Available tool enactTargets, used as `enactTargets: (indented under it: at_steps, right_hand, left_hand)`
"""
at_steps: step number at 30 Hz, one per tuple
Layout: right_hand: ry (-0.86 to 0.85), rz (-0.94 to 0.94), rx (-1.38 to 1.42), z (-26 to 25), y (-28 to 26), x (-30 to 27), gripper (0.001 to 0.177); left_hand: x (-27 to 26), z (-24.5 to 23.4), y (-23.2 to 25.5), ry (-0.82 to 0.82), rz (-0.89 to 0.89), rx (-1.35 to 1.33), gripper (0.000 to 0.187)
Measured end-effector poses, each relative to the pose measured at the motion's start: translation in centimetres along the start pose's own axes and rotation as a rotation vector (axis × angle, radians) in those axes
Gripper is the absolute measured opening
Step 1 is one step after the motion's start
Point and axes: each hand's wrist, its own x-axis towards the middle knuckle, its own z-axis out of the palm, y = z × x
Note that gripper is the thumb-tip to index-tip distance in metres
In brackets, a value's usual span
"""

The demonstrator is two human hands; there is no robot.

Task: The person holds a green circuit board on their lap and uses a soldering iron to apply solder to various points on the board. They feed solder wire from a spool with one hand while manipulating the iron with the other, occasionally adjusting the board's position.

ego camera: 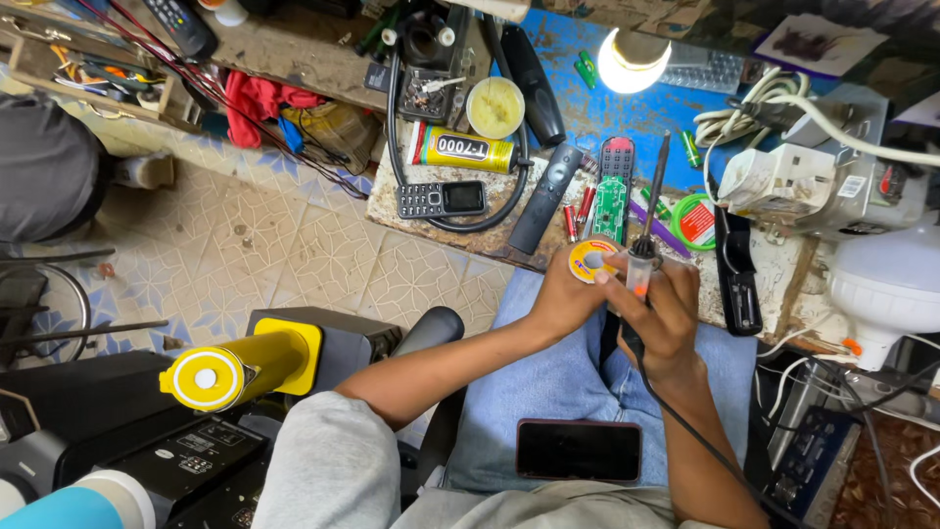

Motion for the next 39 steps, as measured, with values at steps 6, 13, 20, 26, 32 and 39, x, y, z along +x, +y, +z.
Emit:
enactTargets:
  at_steps: [6, 13, 20, 26, 32, 39]
  right_hand:
    - [-0.037, 0.070, 0.036, -0.1, 1.7, 0.4, 0.024]
    - [0.051, 0.114, 0.122, 0.7, 4.5, -2.1, 0.020]
    - [0.056, 0.122, 0.138, 1.1, 6.4, -3.1, 0.018]
    - [-0.007, 0.215, 0.181, 0.8, 8.1, -5.2, 0.017]
    - [0.025, 0.278, 0.222, 1.2, 9.0, -5.1, 0.012]
    - [-0.164, 0.479, 0.266, 0.7, 8.5, -6.8, 0.023]
  left_hand:
    - [1.4, -0.7, 0.4, -0.013, -0.127, -0.049, 0.011]
    - [3.1, -1.4, 0.5, -0.081, -0.245, -0.094, 0.012]
    - [5.1, -2.3, 1.5, -0.205, -0.334, -0.163, 0.009]
    - [6.1, -3.5, 1.8, -0.373, -0.278, 0.111, 0.029]
    - [7.4, -4.7, 2.8, -0.379, -0.204, 0.338, 0.037]
    - [7.5, -4.8, 2.8, -0.516, -0.169, 0.492, 0.022]
